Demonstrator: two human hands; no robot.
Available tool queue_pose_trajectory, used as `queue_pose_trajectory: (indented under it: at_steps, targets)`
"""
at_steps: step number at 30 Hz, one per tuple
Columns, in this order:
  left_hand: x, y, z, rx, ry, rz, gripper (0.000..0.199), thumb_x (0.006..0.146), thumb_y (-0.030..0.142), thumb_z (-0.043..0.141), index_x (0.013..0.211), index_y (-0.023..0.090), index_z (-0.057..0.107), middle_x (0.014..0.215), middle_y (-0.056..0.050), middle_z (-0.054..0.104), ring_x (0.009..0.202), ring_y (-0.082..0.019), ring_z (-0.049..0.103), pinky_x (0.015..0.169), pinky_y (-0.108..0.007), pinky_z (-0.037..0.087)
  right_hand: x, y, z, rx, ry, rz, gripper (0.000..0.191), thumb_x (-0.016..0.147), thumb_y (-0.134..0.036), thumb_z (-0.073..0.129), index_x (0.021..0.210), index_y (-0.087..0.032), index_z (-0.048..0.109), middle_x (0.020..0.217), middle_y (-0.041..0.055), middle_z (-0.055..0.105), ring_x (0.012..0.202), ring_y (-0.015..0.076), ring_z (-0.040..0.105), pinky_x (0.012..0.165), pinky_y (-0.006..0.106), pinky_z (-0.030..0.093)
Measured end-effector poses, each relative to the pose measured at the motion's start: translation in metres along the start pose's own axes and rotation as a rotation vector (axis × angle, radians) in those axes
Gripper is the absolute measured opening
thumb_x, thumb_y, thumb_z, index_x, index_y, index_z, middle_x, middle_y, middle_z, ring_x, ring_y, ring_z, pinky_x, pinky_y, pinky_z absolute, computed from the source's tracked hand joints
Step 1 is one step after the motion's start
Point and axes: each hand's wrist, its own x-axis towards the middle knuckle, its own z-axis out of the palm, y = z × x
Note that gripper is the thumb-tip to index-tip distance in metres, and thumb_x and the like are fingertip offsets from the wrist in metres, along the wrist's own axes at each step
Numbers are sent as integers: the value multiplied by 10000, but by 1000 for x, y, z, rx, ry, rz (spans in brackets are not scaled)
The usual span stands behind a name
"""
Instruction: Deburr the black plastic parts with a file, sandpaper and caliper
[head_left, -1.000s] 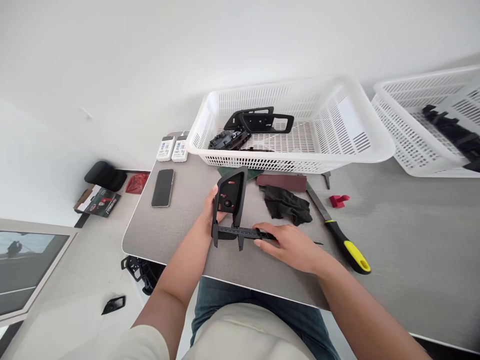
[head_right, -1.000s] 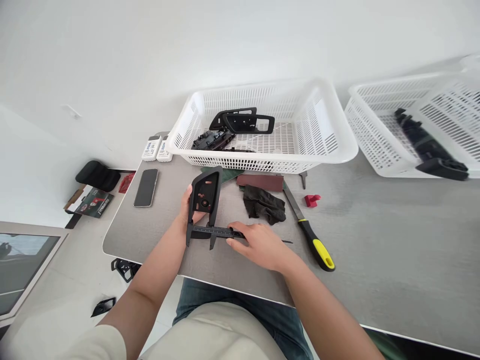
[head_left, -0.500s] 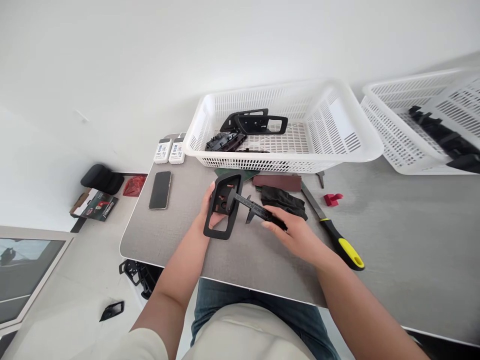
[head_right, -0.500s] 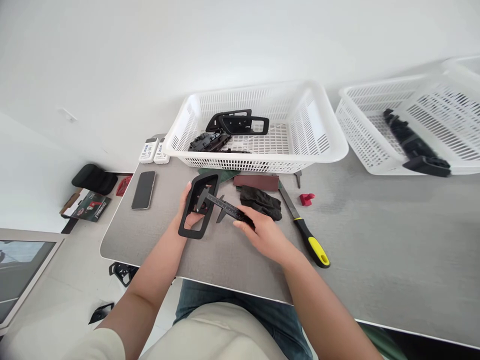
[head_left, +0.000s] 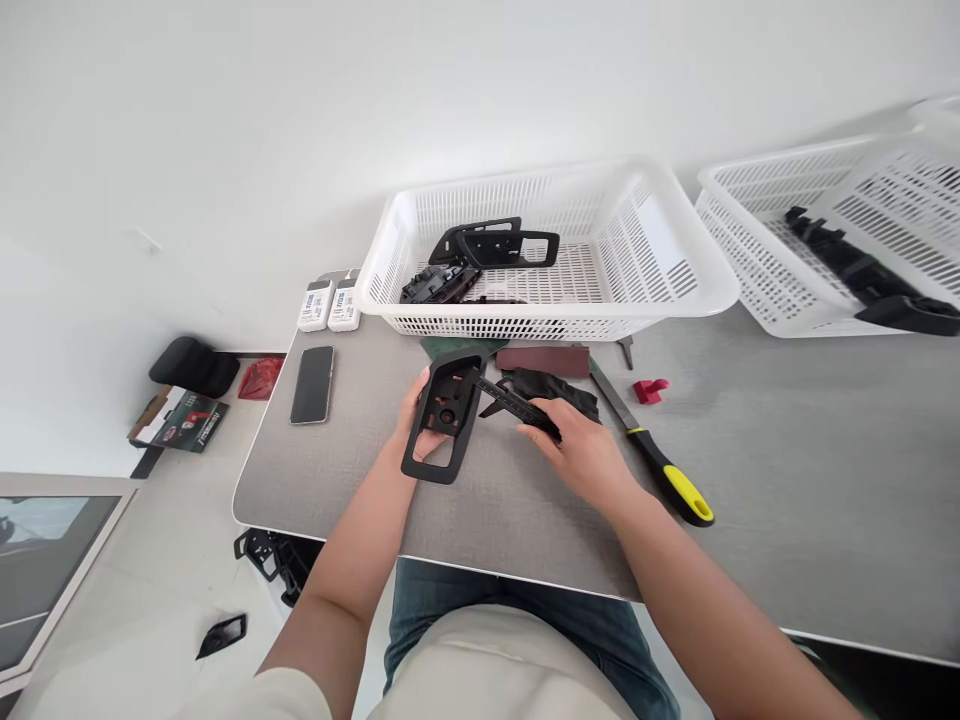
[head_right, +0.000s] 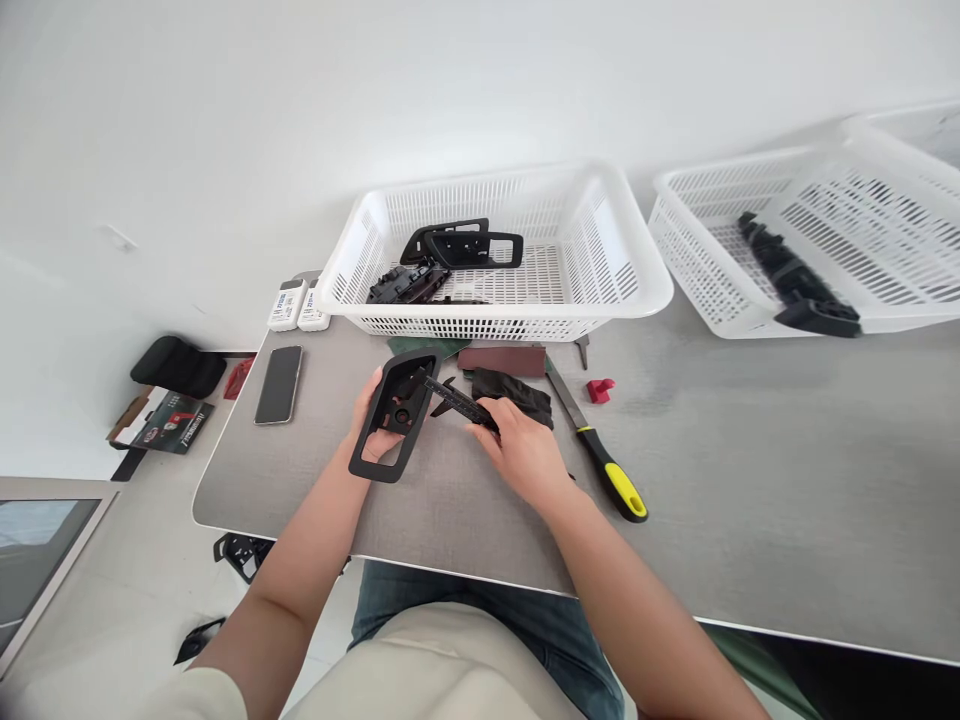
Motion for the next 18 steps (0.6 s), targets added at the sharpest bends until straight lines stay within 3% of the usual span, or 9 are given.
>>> queue_pose_trajectory:
  at_steps: [2,6,12,18]
  targets:
    - [1,0,0,0,11,-22,417,878,466,466,988,125,679,905,-78,719,795,-216,666,674,-311,526,0,0,0,47,12,-34,404,949,-424,319,1134,-180,582,981,123,663,891,263,654,715,359,513]
    - [2,0,-2,7,-14,-24,432,865,493,477,973,126,677,901,-86,718,782,-215,672,643,-304,529,-1,-2,-3,56,-48,-1,447,944,-409,333,1319,-197,450,1030,116,643,918,268,648,707,371,523]
    - [4,0,-3,28,7,-9,397,854,470,508,1003,147,684,943,-93,720,850,-230,680,737,-341,538,-1,-2,-3,81,-134,-50,534,927,-377,358,1423,-179,351,1085,137,658,941,280,657,756,382,517]
    - [6,0,-1,-27,16,-28,350,872,407,505,1016,143,685,953,-90,725,919,-236,674,870,-378,514,-1,-2,-6,-13,-189,10,544,931,-436,345,1387,-151,430,799,93,723,695,273,682,616,340,492]
